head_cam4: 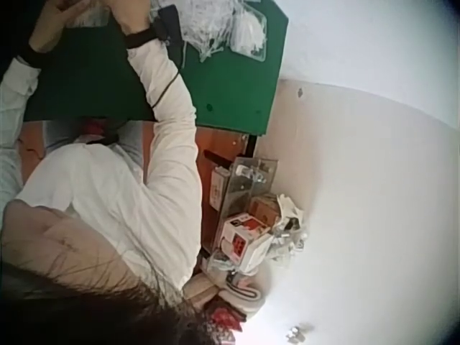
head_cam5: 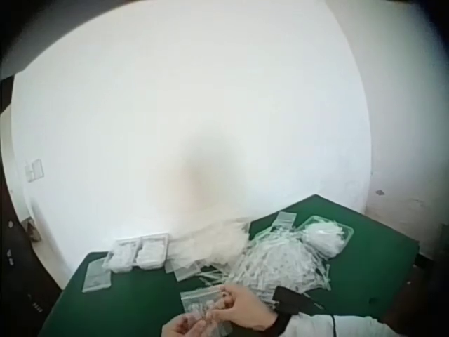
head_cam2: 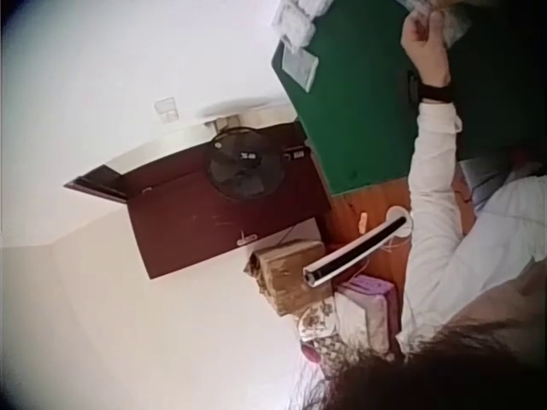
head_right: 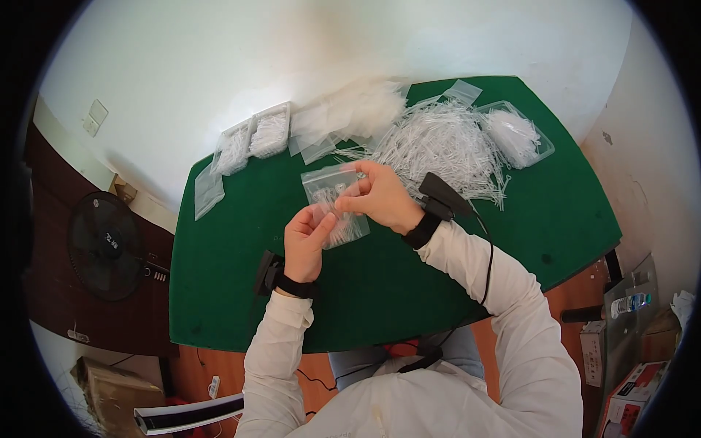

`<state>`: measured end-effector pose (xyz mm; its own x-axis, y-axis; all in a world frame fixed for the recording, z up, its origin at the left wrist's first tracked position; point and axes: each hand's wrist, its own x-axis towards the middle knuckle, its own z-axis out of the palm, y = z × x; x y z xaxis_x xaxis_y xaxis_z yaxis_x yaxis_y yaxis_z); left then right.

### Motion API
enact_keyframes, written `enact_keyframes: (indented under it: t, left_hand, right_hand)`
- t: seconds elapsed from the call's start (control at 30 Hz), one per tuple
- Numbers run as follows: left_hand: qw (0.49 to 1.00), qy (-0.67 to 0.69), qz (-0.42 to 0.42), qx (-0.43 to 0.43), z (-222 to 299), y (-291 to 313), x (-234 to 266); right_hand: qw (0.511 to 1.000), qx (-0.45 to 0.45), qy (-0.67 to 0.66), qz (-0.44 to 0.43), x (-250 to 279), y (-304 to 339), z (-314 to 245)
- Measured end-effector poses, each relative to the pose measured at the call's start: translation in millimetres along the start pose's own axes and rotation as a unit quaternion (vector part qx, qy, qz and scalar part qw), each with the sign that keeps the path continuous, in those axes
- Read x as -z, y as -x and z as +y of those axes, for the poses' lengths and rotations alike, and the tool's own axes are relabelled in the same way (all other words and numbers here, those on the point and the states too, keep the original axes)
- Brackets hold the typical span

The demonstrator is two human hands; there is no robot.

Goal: The person gathers plastic picks from a pile, places them into a small plastic bag, and seals the bag by hand. After setting the first bag aside, the person repeats the process with a second bag.

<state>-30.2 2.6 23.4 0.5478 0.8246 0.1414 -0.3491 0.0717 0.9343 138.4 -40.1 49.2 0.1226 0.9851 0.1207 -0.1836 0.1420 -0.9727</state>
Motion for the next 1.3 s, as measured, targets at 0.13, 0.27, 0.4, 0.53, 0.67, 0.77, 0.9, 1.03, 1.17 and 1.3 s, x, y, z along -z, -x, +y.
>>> enact_keyframes:
  t: [0.13,0.27,0.4,0.53,0.67,0.77,0.9,1.03,1.17,1.3]
  left_hand:
    - [0.999,0.01,0.002,0.036,-0.3,0.8,3.5]
    - [0.999,0.003,0.016,0.041,-2.6,0.8,3.5]
    - [0.998,-0.055,0.01,-0.013,-3.8,0.8,4.9]
    - [0.998,-0.039,0.009,-0.051,-10.5,0.4,7.6]
    - [1.0,0.0,0.02,0.004,-3.9,1.9,1.8]
    - [1.0,-0.016,0.007,0.004,-3.1,1.1,0.8]
    - [1.0,-0.026,-0.009,0.002,-4.6,-0.3,6.8]
    - [1.0,-0.029,0.001,0.003,-4.9,0.8,5.4]
    - [0.998,-0.058,0.004,-0.016,-3.1,2.2,0.8]
    - [0.997,-0.072,-0.015,-0.032,-5.7,0.9,4.7]
  right_hand:
    - [1.0,0.011,-0.006,-0.01,1.8,-1.6,5.1]
    - [1.0,0.02,-0.01,-0.003,1.2,-1.9,8.3]
    - [1.0,0.012,-0.01,-0.002,-0.9,-1.0,7.4]
    - [1.0,0.028,-0.008,0.006,-3.1,0.4,8.3]
    - [0.999,0.029,-0.019,-0.004,-1.8,1.2,10.3]
    - [1.0,0.009,-0.011,0.003,-4.8,1.8,6.5]
    - [0.997,0.057,0.0,0.043,-8.9,1.0,10.3]
    - [0.999,0.026,-0.036,0.018,-7.1,2.6,10.5]
    - [0.999,0.007,-0.035,0.008,-3.4,0.8,11.7]
    - [0.999,-0.003,-0.038,-0.004,-3.9,1.5,9.9]
